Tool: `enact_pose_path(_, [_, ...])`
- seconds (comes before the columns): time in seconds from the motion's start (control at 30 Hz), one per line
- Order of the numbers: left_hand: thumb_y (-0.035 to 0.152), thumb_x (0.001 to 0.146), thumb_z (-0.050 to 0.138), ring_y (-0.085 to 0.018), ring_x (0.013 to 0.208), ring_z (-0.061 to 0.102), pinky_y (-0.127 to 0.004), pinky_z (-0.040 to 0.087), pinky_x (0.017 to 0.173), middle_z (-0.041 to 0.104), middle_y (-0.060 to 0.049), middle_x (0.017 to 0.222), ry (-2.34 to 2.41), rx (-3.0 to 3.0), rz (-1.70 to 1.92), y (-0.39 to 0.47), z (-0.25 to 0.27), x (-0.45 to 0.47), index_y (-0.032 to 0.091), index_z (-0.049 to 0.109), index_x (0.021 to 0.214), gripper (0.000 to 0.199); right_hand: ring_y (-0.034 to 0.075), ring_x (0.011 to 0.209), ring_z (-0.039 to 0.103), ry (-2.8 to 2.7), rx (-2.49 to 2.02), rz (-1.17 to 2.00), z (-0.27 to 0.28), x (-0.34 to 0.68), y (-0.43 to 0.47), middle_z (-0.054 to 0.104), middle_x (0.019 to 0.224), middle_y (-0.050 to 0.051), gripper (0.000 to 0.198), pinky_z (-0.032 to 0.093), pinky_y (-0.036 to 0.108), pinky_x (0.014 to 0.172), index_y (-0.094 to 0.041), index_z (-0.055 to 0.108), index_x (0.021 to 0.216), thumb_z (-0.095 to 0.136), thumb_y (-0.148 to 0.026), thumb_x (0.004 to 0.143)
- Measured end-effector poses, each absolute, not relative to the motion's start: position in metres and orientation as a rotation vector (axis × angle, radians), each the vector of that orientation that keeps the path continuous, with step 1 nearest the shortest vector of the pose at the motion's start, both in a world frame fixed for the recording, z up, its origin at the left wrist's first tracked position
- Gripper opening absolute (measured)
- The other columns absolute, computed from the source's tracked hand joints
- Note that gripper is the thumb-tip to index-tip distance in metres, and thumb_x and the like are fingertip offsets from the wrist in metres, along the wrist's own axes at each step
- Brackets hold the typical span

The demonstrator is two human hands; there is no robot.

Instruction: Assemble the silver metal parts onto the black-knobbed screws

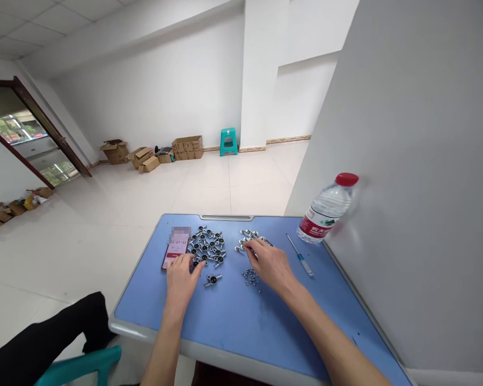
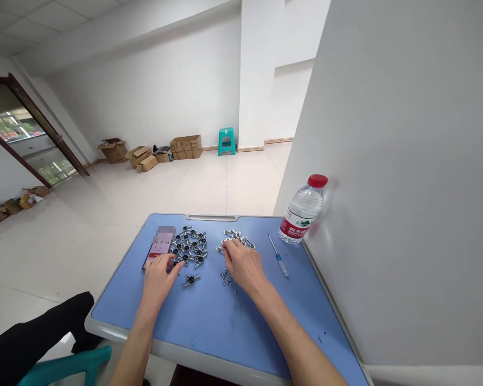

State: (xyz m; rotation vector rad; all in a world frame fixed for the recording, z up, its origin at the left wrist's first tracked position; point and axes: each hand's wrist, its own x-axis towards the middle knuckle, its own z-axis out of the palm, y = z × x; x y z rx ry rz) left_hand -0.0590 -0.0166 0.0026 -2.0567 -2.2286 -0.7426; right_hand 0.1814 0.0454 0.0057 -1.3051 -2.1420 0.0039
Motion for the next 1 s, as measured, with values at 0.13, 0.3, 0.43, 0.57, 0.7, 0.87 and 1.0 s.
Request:
enact_pose_path(0.13, [0.059, 0.086, 0.053, -0.034, 0.137, 0.036, -0.053, 0.032, 0.108, 0.042, -0.015, 0.146, -2.026, -2.191, -0.704, -0.023, 0.001, -0.052, 0.019, 0.042, 0.140, 0.068, 0.015, 0.060, 0.061, -2.152, -1.268, -0.014, 0.005, 0.180, 0.043, 0.070, 0.080, 0.003, 0.025, 0.032, 0.025, 0.051, -0.021, 0.063, 0.087, 0.040, -0.022, 0.096])
enact_pose_path(0.3, [0.048, 0.092, 0.049, -0.030, 0.147, 0.017, -0.055, 0.025, 0.116, 0.023, -0.009, 0.158, -1.810, -2.440, -0.488, -0.018, -0.016, -0.042, 0.025, 0.020, 0.151, 0.070, 0.016, 0.062, 0.064, -2.159, -1.264, 0.006, 0.005, 0.178, 0.042, 0.071, 0.084, 0.003, 0.024, 0.034, 0.025, 0.052, -0.021, 0.063, 0.089, 0.041, -0.022, 0.096])
enact_pose_path(0.43, [0.035, 0.096, 0.044, -0.030, 0.145, 0.023, -0.055, 0.032, 0.113, 0.029, -0.011, 0.156, -1.803, -2.409, -0.460, -0.007, -0.028, -0.042, 0.023, 0.029, 0.148, 0.055, 0.017, 0.064, 0.065, -2.177, -1.314, 0.053, 0.006, 0.178, 0.041, 0.072, 0.086, 0.004, 0.025, 0.035, 0.026, 0.052, -0.022, 0.064, 0.090, 0.040, -0.023, 0.097])
enact_pose_path(0.57, [0.028, 0.098, 0.039, -0.029, 0.144, 0.028, -0.055, 0.034, 0.112, 0.033, -0.011, 0.155, -1.792, -2.389, -0.478, -0.001, -0.032, -0.043, 0.022, 0.036, 0.145, 0.048, 0.017, 0.064, 0.066, -2.180, -1.329, 0.075, 0.007, 0.180, 0.041, 0.073, 0.086, 0.004, 0.026, 0.036, 0.026, 0.053, -0.022, 0.064, 0.091, 0.039, -0.025, 0.096])
enact_pose_path(0.7, [0.029, 0.097, 0.041, -0.030, 0.144, 0.027, -0.055, 0.033, 0.113, 0.033, -0.012, 0.155, -1.821, -2.375, -0.446, -0.004, -0.026, -0.039, 0.019, 0.037, 0.145, 0.049, 0.017, 0.066, 0.067, -2.166, -1.328, 0.066, 0.006, 0.182, 0.041, 0.073, 0.087, 0.004, 0.026, 0.037, 0.026, 0.053, -0.021, 0.065, 0.091, 0.040, -0.025, 0.096])
enact_pose_path(0.87, [0.034, 0.097, 0.043, -0.028, 0.146, 0.021, -0.058, 0.028, 0.115, 0.027, -0.006, 0.158, -1.699, -2.490, -0.395, -0.010, -0.009, -0.031, 0.029, 0.032, 0.147, 0.051, 0.017, 0.064, 0.067, -2.162, -1.295, 0.048, 0.005, 0.182, 0.041, 0.073, 0.086, 0.004, 0.027, 0.036, 0.025, 0.052, -0.021, 0.065, 0.090, 0.039, -0.025, 0.097])
enact_pose_path(1.0, [0.037, 0.096, 0.047, -0.028, 0.145, 0.025, -0.060, 0.029, 0.114, 0.030, -0.006, 0.156, -1.657, -2.549, -0.361, -0.010, -0.008, -0.029, 0.030, 0.033, 0.147, 0.053, 0.017, 0.063, 0.067, -2.167, -1.295, 0.059, 0.004, 0.181, 0.041, 0.073, 0.084, 0.004, 0.029, 0.037, 0.026, 0.052, -0.021, 0.065, 0.089, 0.038, -0.027, 0.097])
